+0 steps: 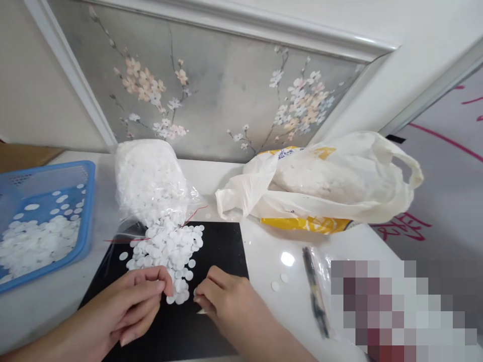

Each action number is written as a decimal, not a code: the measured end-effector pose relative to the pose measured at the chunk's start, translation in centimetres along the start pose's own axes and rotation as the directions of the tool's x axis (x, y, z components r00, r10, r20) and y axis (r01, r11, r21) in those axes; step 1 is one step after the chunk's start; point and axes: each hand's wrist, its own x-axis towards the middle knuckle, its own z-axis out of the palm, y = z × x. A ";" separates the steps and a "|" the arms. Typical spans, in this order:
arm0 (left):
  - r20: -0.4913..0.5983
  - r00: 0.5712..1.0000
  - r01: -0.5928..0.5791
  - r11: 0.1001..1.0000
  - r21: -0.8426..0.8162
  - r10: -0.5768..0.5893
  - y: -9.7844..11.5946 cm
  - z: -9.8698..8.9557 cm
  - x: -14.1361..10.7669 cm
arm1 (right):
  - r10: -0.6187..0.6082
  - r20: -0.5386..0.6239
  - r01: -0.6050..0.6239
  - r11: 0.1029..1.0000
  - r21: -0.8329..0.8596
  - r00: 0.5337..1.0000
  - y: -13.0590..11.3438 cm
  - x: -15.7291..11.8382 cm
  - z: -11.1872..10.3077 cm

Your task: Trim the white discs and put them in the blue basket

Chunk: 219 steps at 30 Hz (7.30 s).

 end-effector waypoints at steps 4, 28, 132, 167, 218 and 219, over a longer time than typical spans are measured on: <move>0.001 0.999 0.050 0.999 0.016 -0.050 0.4 0.2 -0.3 | -0.083 -0.016 0.077 0.972 -0.220 0.996 -0.3 0.2 -0.3; 0.003 0.994 0.108 0.994 0.033 -0.108 0.3 0.9 -1.0 | 0.127 -0.044 -0.132 0.981 -0.145 0.991 0.3 0.1 0.2; -0.056 0.910 -0.195 0.541 0.818 0.411 1.2 -1.5 0.0 | 0.185 -0.086 -0.158 0.953 0.258 0.979 -1.1 1.8 1.2; 0.296 0.707 -0.439 0.070 0.896 0.642 -0.4 -1.0 1.8 | 0.511 0.334 -0.490 0.206 0.847 0.792 -1.0 2.1 -0.5; -0.012 0.871 -0.331 0.603 0.726 0.491 1.2 -0.7 0.6 | 0.512 0.240 -0.542 0.597 0.591 0.825 -1.7 2.0 -0.2; -0.040 0.914 -0.300 0.742 0.600 0.403 1.5 -0.7 0.4 | 0.502 0.218 -0.534 0.663 0.524 0.837 -1.9 2.0 0.0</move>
